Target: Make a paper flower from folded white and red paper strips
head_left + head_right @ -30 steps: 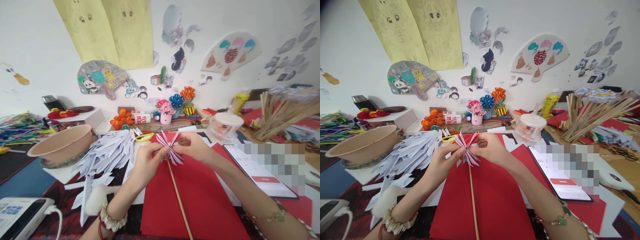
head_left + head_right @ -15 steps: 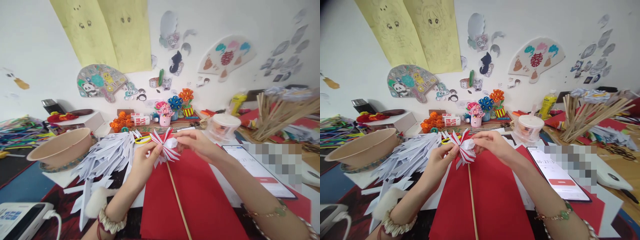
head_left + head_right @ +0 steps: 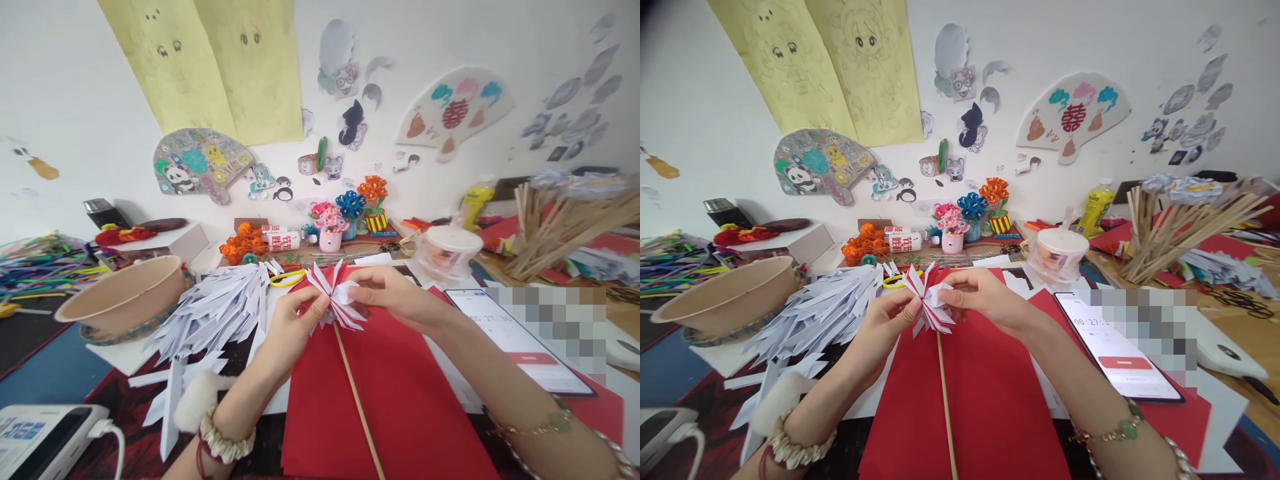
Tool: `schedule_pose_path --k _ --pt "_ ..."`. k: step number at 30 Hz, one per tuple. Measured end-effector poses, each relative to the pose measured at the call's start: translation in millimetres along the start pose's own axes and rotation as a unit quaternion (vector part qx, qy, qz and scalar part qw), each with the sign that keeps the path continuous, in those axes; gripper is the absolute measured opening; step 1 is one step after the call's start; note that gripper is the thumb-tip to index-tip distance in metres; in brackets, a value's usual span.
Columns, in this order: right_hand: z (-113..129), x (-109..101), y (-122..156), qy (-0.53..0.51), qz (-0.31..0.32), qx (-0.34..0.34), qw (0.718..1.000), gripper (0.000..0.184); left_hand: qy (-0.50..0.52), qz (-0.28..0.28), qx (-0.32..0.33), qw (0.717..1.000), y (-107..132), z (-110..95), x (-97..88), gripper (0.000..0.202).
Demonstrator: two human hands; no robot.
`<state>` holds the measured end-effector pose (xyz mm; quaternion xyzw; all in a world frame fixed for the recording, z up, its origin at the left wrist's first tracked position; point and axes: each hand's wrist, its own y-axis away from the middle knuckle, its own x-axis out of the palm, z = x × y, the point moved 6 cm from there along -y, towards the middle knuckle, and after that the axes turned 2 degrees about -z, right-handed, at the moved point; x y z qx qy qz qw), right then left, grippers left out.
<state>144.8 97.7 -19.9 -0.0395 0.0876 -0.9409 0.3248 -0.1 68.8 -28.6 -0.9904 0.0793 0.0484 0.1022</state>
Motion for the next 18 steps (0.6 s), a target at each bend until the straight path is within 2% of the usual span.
schedule_pose_path --k 9,14,18 --pt "4.3 4.3 0.6 0.046 0.007 0.002 0.999 0.036 -0.028 -0.002 0.010 1.000 1.2 -0.6 0.2 0.028" --pt "-1.2 3.3 0.0 0.062 0.001 0.022 0.998 0.041 -0.026 -0.006 0.011 1.000 0.7 -0.1 1.2 0.029" --pt "-4.9 4.4 -2.0 0.068 0.002 0.006 0.998 0.048 -0.053 -0.017 0.019 0.998 1.5 -0.5 1.9 0.030"
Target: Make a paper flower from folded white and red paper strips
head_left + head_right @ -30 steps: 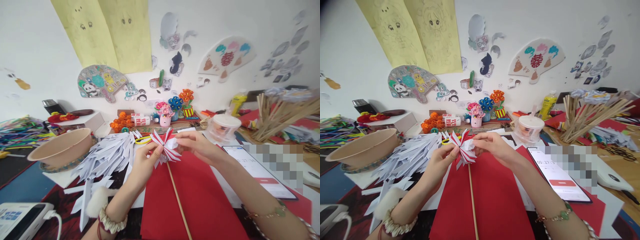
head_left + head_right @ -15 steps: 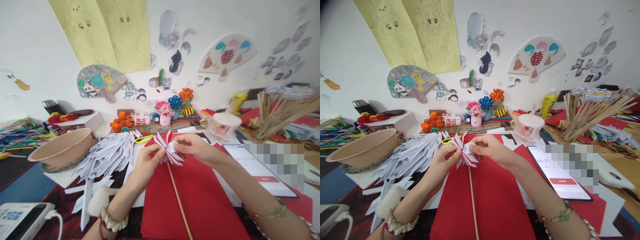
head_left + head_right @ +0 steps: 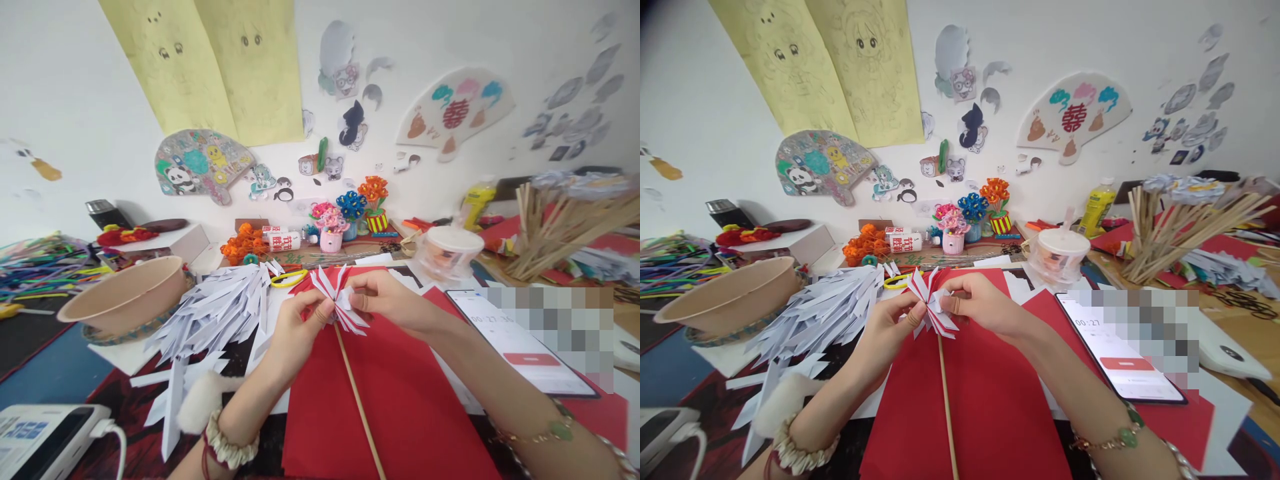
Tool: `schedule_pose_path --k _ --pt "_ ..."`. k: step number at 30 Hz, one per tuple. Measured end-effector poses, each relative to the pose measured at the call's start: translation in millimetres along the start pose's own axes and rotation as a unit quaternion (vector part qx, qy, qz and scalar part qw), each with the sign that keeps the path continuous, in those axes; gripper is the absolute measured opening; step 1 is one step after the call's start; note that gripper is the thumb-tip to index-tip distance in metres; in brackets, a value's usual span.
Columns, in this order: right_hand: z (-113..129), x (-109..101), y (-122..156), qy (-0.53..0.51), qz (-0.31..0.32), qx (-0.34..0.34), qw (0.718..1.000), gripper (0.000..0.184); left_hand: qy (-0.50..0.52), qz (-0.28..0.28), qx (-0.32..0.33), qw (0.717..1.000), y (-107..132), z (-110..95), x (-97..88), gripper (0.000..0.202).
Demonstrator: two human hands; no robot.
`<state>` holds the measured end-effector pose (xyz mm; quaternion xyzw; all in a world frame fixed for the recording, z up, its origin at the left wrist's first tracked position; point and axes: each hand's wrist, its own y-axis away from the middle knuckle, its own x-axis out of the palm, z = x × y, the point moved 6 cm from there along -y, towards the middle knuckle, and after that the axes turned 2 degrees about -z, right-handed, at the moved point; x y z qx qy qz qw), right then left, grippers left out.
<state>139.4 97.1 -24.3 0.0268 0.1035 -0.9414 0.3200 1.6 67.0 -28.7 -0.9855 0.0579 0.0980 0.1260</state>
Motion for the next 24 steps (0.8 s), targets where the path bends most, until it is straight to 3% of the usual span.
schedule_pose_path --k 5,11,16,18,20,22,24 --pt "1.2 4.1 -0.5 0.024 -0.027 -0.024 0.999 0.053 -0.019 -0.010 0.016 1.000 1.2 -3.7 0.0 0.029" --pt "-3.0 11.3 -0.7 -0.005 -0.051 -0.022 0.998 0.045 -0.007 -0.036 0.019 0.999 2.4 -4.1 -2.5 0.034" --pt "-9.2 7.0 -3.7 -0.027 -0.070 0.008 0.997 0.054 -0.035 -0.030 0.034 0.998 2.2 -7.8 -1.9 0.032" --pt "-7.1 0.5 -3.5 -0.009 -0.104 0.002 0.994 0.052 -0.063 -0.047 0.045 0.996 1.9 -10.3 -4.3 0.032" --pt "0.4 -10.2 -0.1 0.045 -0.183 -0.033 0.982 0.046 -0.103 -0.089 0.065 0.989 2.1 -13.8 -9.6 0.031" --pt "12.5 -18.2 6.6 0.141 -0.268 -0.087 0.949 0.037 -0.152 -0.133 0.088 0.975 3.3 -17.5 -14.5 0.029" --pt "23.7 -16.9 12.2 0.240 -0.306 -0.137 0.911 0.026 -0.194 -0.158 0.107 0.962 4.8 -20.2 -16.6 0.028"
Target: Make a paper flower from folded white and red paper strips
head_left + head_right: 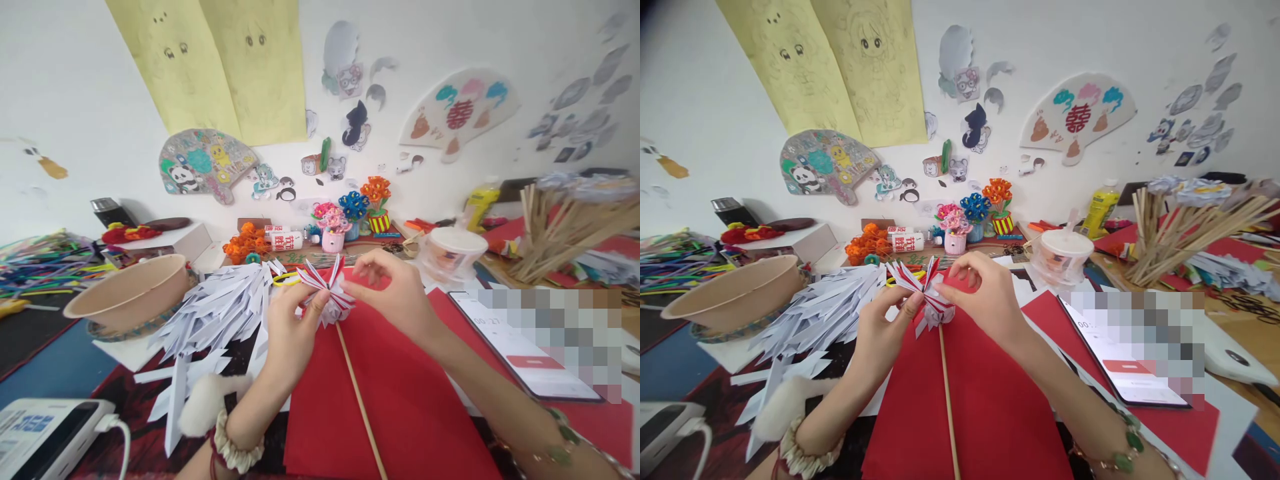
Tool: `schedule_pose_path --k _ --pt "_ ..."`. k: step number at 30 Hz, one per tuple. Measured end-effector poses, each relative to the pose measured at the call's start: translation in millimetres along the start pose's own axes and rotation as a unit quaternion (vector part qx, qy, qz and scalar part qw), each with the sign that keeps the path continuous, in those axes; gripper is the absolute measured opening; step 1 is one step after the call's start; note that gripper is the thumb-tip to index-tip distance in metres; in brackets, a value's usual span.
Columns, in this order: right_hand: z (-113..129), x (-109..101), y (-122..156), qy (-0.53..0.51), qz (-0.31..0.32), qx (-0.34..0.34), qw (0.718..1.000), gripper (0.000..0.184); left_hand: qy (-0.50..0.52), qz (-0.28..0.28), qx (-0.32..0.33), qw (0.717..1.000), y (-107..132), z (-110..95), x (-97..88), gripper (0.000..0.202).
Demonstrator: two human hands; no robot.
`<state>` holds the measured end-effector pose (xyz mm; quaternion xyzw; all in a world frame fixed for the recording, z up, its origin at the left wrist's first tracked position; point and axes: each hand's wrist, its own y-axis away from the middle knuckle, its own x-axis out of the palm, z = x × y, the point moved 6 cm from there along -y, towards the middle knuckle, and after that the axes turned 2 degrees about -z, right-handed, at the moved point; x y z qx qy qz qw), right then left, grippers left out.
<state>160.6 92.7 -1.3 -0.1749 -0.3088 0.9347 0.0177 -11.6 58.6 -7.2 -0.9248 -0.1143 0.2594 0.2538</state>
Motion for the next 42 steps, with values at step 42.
schedule_pose_path --k 42 --pt "-9.5 33.9 13.1 -0.248 0.176 0.159 0.939 0.029 -0.369 -0.120 0.410 0.825 25.9 -38.1 -7.2 0.025"
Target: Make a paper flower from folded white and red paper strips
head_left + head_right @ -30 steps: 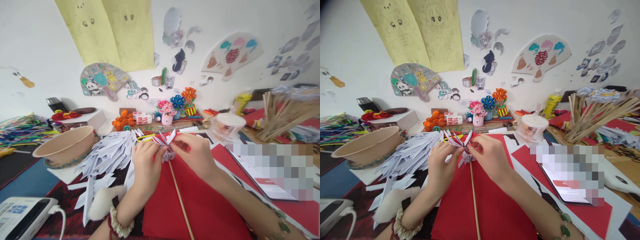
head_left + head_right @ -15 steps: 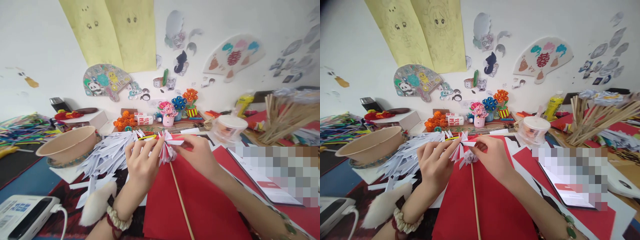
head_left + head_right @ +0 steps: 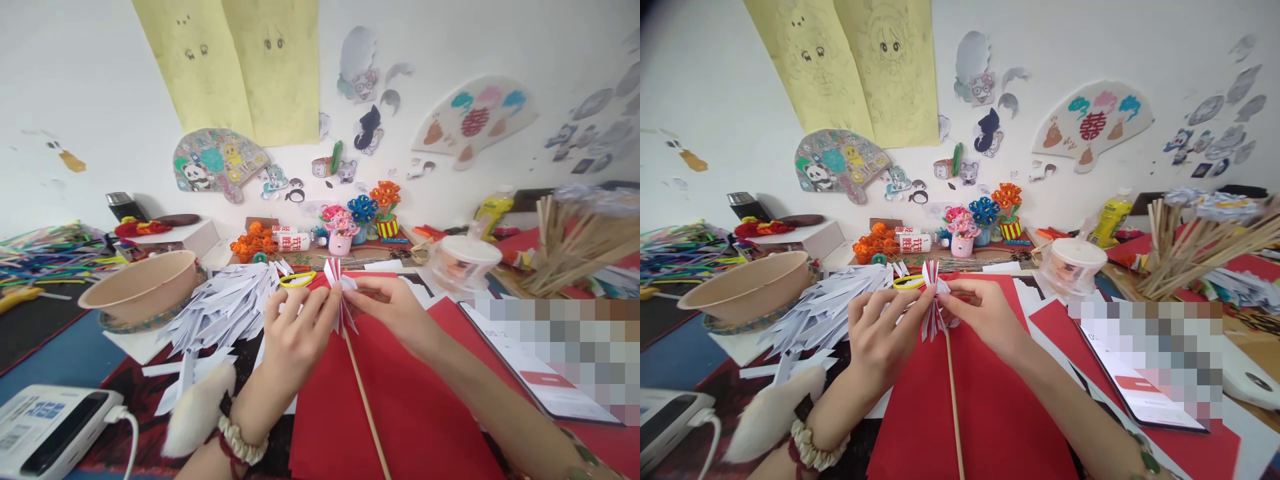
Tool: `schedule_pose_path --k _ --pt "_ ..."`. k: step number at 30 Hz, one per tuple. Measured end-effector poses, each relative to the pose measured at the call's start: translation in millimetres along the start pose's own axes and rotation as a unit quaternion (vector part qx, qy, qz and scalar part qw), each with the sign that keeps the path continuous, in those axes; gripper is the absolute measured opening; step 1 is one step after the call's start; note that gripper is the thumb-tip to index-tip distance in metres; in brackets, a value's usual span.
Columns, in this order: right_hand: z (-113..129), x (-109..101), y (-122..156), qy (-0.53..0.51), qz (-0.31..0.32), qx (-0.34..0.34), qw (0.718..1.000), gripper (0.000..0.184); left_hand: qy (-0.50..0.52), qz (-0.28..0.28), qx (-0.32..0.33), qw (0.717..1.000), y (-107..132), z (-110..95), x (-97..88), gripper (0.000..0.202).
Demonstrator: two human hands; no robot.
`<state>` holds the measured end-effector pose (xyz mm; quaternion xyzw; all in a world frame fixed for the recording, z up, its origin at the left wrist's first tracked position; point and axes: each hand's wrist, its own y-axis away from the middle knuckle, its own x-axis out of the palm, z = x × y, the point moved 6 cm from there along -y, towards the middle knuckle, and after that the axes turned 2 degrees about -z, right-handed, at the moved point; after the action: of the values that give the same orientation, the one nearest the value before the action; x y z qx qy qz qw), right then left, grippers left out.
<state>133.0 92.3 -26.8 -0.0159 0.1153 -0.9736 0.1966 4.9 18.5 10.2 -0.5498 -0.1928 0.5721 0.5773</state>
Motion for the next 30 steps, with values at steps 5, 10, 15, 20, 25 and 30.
schedule_pose_path --k 5,10,15,20,25,30 --pt "3.0 -4.8 2.1 0.075 -0.081 -0.038 0.993 0.025 0.031 0.011 -0.005 0.999 -0.4 -3.8 1.2 0.020" --pt "10.1 -5.4 4.4 0.088 -0.097 -0.059 0.990 0.022 0.040 0.008 -0.020 0.999 -0.7 -2.3 0.0 0.013" --pt "9.6 -7.0 4.2 0.070 -0.097 -0.052 0.991 0.020 0.045 -0.026 0.012 0.999 -2.5 -6.3 -2.7 0.019" --pt "2.7 -8.7 1.4 -0.033 -0.070 0.002 0.997 0.019 0.109 0.003 -0.024 0.994 -2.8 -4.2 1.8 0.024" --pt "-0.8 -39.2 -5.2 -0.133 -0.136 0.015 0.982 0.021 0.179 0.078 -0.238 0.952 1.2 29.7 18.2 0.027" --pt "-14.9 -72.2 -6.8 -0.142 -0.254 0.044 0.956 0.022 0.197 0.290 -0.340 0.872 21.5 40.3 54.8 0.018"
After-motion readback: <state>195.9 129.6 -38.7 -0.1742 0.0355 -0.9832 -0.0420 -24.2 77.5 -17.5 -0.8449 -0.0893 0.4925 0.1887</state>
